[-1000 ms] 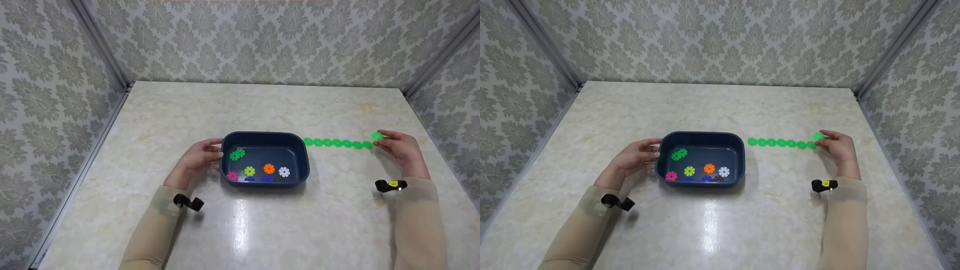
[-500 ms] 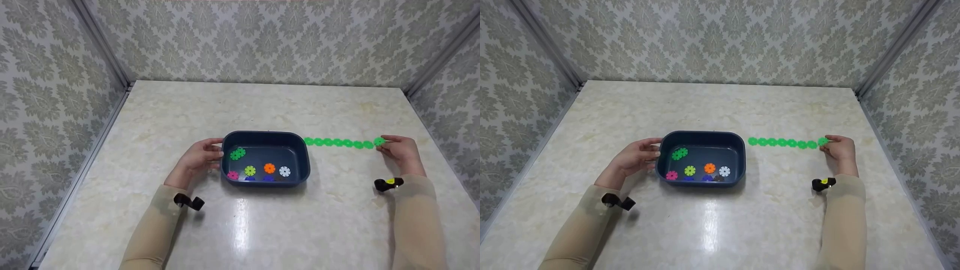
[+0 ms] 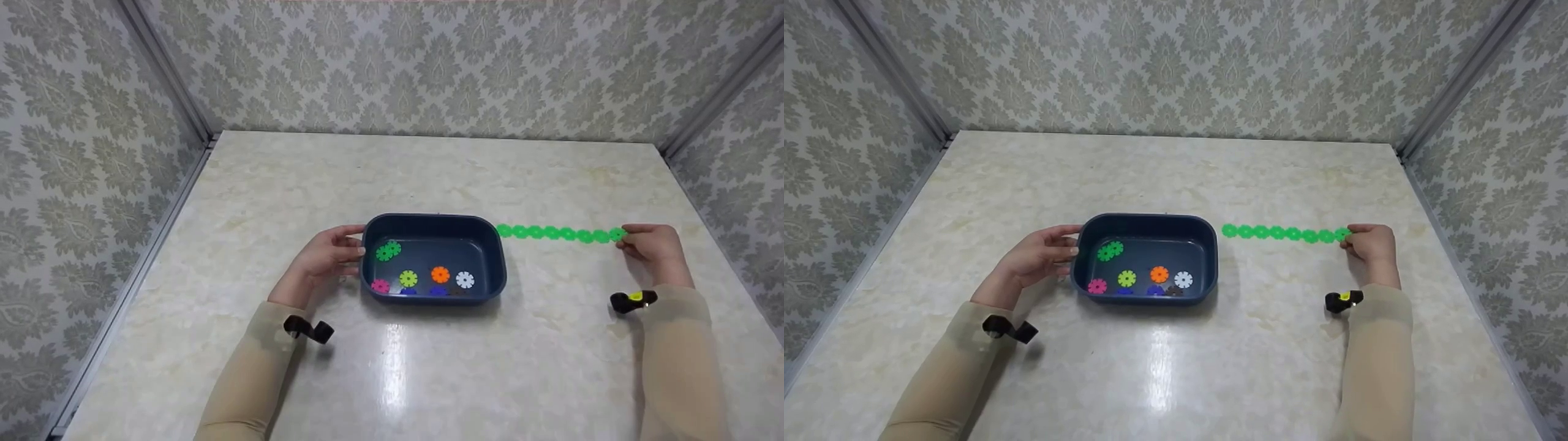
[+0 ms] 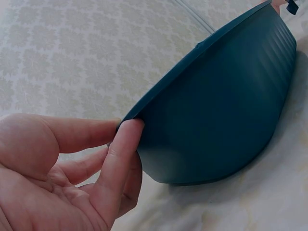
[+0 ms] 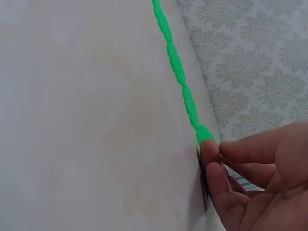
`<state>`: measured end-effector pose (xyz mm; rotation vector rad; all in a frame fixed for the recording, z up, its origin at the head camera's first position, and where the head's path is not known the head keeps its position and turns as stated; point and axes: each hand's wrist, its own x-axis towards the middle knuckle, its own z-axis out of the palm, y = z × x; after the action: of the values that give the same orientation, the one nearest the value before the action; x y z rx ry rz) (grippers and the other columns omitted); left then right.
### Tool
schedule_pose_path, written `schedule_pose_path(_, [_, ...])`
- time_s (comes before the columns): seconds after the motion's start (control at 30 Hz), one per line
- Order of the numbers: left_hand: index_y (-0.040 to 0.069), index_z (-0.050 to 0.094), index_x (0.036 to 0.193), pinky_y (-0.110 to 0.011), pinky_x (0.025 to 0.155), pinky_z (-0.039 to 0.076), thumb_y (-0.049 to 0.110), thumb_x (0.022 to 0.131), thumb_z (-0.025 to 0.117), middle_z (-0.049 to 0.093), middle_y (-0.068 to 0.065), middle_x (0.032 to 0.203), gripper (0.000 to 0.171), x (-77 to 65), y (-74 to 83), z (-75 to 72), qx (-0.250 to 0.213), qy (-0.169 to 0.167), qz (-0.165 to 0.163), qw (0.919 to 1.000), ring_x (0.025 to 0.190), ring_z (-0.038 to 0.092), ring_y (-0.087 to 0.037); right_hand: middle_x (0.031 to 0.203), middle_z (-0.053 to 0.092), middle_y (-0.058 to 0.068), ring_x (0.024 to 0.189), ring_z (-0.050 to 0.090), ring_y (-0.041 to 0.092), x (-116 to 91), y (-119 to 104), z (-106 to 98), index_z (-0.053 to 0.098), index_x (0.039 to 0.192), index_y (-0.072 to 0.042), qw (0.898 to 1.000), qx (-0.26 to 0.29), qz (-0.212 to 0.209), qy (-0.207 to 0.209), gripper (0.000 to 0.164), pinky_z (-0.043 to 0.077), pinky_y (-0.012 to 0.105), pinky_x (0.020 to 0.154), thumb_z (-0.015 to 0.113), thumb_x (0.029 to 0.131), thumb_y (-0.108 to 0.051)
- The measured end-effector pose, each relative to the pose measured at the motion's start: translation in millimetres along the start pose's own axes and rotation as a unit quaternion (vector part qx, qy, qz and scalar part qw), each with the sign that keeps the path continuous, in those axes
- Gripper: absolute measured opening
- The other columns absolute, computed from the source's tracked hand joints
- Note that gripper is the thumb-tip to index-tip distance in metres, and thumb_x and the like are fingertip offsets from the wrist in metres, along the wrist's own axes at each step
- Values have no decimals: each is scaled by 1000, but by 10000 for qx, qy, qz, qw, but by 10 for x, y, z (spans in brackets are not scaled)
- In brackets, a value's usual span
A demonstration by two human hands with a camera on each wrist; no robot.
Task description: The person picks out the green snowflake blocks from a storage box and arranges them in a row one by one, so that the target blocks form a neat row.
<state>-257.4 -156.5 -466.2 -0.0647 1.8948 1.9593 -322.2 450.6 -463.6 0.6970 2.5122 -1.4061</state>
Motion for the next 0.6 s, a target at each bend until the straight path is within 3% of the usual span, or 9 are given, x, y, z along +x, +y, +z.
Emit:
schedule_pose_path(0.1, [9,48,152,-26,66,62,0,98,64,59,-4,105,57,-3,10,7,31,16,-18,10000,81,67,-11,121,58,2,78,65,-5,-3,-13,-2,39,157,-5,9999,-11,103,18,51,57,16,79,47,107,-12])
schedule_pose_path(0.23, [11,49,152,-26,67,62,0,98,64,59,-4,107,57,-3,12,12,47,31,-39,10000,83,67,-11,125,57,5,77,65,-5,-19,-44,-9,40,157,-5,10000,25,54,66,51,58,17,80,47,108,-13])
schedule_pose_path(0.4, [11,50,152,-26,67,61,0,98,65,59,-4,108,57,6,11,9,52,60,-50,10000,82,66,-11,122,56,-2,75,62,-10,-88,-157,9,41,156,-4,9989,-119,-457,78,52,57,14,79,49,108,-19])
schedule_pose_path(0.6, [10,49,152,-25,67,61,0,98,65,60,-4,108,57,11,2,5,24,39,-6,10000,83,67,-11,116,54,-14,84,64,-10,-240,-387,134,41,157,-7,9942,-32,-1049,-222,57,55,12,82,55,107,-29])
